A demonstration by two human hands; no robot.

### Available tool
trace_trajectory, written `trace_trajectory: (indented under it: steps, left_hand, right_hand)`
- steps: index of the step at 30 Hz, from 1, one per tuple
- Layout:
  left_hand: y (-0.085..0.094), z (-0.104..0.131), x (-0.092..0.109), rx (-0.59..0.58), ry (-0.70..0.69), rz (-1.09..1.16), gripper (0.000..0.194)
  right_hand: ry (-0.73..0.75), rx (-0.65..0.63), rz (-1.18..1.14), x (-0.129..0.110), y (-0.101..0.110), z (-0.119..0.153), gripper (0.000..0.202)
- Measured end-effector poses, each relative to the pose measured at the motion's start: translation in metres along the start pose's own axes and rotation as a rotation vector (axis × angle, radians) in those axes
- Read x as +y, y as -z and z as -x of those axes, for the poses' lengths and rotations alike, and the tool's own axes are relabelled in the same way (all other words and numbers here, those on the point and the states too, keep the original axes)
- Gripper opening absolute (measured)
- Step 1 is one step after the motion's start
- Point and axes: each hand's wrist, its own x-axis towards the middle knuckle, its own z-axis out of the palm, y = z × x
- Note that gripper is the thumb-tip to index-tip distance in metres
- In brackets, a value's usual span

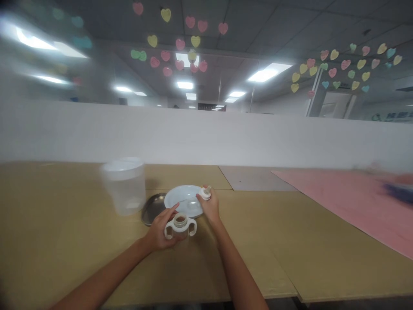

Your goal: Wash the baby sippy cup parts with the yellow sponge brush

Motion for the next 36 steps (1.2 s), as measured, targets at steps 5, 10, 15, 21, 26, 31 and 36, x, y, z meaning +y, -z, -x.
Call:
trace_trajectory:
  steps: [5, 10, 15, 21, 26, 31, 36]
  left_hand:
    - [0.001, -0.001, 0.001, 0.017, -0.021, -0.037, 0.089]
    - [0.001, -0.001, 0.001, 0.016, -0.025, -0.042, 0.089]
    - [0.002, -0.002, 0.002, -0.005, -0.006, -0.054, 0.088]
    - [0.001, -0.001, 0.000, -0.030, 0.002, -0.057, 0.087]
    - [0.001, -0.001, 0.000, -0.012, -0.007, -0.044, 0.089]
    - [0.001, -0.002, 0.002, 0.007, 0.003, -0.050, 0.089]
    - [0.002, -0.002, 0.004, -0.010, 0.049, -0.055, 0.089]
  right_hand:
    - [0.125, -0.159, 0.341, -0.011, -0.002, 0.011, 0.037]
    - [0.121, -0.172, 0.347, -0.018, -0.002, 0.015, 0.033]
    - [0.159, -0.050, 0.370, -0.014, 0.000, 0.010, 0.035]
    - [0.129, -0.018, 0.414, -0.009, 0.001, 0.009, 0.039]
    - [0.173, 0.015, 0.487, -0.009, 0.004, 0.009, 0.039]
    - [0.146, -0.025, 0.643, -0.004, 0.005, 0.006, 0.036]
    - [0.221, -0.037, 0.733, 0.001, 0.005, 0.006, 0.031]
